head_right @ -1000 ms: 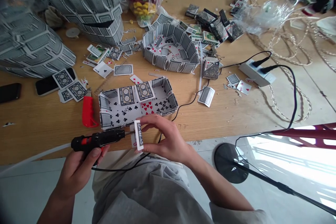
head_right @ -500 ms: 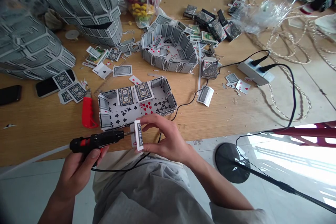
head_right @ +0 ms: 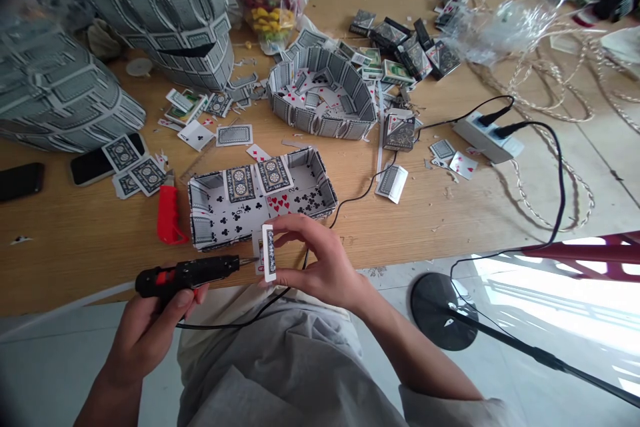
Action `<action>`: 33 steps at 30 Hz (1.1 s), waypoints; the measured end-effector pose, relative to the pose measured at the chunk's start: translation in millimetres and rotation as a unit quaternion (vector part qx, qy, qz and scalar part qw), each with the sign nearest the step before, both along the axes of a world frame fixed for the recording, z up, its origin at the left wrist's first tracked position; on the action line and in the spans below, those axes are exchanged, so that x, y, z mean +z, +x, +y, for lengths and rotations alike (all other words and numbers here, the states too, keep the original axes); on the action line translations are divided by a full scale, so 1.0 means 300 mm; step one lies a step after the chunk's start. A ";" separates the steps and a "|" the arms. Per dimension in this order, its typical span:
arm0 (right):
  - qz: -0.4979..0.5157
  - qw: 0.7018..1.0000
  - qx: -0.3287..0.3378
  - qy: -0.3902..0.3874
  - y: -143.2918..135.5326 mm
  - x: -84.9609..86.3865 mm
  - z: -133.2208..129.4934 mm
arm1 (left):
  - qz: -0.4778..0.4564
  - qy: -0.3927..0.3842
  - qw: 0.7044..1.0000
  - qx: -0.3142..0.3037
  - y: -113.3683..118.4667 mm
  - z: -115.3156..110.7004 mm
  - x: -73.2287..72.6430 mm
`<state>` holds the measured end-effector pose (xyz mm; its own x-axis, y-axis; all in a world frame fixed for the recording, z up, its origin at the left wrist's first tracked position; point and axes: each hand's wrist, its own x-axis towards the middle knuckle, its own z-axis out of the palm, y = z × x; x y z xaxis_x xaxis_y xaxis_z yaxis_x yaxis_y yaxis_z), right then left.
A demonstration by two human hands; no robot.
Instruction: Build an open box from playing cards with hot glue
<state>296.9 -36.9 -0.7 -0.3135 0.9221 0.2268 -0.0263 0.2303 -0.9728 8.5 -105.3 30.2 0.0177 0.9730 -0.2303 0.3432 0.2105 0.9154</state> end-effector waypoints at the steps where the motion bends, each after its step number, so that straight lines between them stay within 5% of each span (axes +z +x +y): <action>1: -0.003 1.000 0.001 0.005 0.001 0.001 -0.001 | 0.000 -0.001 1.000 0.001 0.001 0.000 0.004; 9: -0.058 0.996 0.001 0.066 0.021 0.010 -0.013 | 0.108 0.103 0.988 -0.036 -0.026 -0.030 0.006; 15: -0.037 0.998 -0.030 0.030 0.018 0.020 -0.014 | 0.040 0.055 0.972 0.226 -0.124 -0.008 0.017; 18: -0.036 0.998 -0.037 0.022 0.013 0.025 -0.013 | 0.156 -0.019 0.928 0.338 -0.229 0.065 0.002; 22: -0.069 0.995 -0.059 0.030 0.013 0.027 -0.013 | 0.403 -0.143 0.863 0.270 -0.346 0.150 -0.023; 33: -0.062 0.993 -0.086 0.054 -0.021 0.042 -0.024 | 0.561 -0.189 0.798 0.116 -0.348 0.213 0.046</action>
